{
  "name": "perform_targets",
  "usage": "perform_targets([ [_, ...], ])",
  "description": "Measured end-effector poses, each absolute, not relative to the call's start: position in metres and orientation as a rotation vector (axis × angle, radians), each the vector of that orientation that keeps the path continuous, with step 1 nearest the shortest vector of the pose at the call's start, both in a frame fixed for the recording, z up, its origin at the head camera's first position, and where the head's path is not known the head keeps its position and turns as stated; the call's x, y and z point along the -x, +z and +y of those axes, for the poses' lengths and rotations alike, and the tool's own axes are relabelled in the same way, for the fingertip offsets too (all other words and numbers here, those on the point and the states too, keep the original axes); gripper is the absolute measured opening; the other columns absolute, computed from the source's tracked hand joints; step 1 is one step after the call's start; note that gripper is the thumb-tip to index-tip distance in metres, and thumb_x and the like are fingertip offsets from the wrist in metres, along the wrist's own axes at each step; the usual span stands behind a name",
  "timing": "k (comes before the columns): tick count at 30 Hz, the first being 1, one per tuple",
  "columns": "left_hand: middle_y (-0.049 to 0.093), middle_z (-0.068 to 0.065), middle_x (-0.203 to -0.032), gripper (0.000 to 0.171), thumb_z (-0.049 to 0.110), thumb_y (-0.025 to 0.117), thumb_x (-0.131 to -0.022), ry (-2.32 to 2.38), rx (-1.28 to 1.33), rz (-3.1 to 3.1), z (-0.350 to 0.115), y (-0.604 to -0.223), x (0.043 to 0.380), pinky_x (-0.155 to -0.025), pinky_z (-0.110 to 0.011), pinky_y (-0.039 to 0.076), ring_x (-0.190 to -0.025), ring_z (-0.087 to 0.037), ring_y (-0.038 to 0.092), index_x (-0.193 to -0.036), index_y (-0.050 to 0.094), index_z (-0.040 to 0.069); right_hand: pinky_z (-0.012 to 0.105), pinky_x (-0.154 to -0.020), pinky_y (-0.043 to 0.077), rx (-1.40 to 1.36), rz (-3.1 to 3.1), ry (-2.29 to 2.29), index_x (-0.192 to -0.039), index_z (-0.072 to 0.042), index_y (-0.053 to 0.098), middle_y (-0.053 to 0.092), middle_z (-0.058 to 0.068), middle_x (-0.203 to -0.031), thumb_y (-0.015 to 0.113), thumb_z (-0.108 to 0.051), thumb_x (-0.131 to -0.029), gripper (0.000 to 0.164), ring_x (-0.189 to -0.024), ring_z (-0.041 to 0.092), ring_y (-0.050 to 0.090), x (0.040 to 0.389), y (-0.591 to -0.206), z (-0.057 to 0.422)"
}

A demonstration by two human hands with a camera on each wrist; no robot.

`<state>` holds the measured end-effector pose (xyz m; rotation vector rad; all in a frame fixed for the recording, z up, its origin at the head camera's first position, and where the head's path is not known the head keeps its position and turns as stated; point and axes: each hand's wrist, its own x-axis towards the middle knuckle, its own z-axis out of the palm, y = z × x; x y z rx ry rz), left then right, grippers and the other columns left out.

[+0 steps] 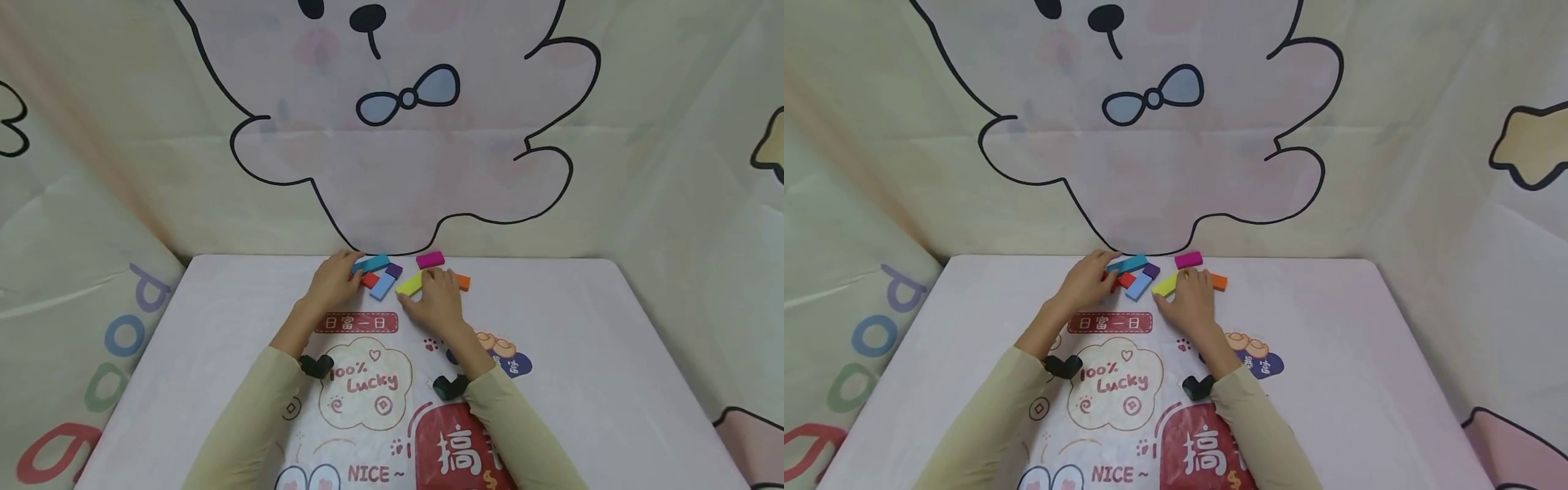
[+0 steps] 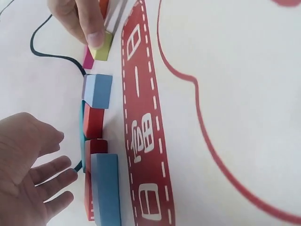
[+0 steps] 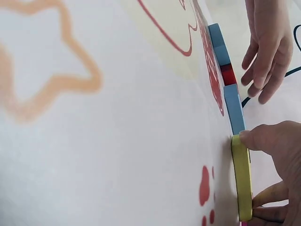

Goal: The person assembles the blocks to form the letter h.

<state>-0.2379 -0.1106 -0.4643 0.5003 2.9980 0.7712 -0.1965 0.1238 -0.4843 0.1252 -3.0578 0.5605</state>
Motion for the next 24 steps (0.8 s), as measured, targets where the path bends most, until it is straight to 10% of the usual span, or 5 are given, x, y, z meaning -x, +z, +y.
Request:
perform_targets([
  [24,0.066,-0.016,-0.145,0.043,0.013,0.064,-0.104,0.635,-0.462,2.906,-0.091,-0.470,0.264,-0.120,-0.049,0.049,-0.137,-0.034,0.061,-0.145,0.062,0.004,0.056,-0.124,0.040,-0.208,-3.112,0.461,-0.144,0.004,0.060,0.057,0.021,-0.151,0.074,-0.059,-0.091,0.083,-0.140,0.039,0.052,0.181,-0.473,0.124],
])
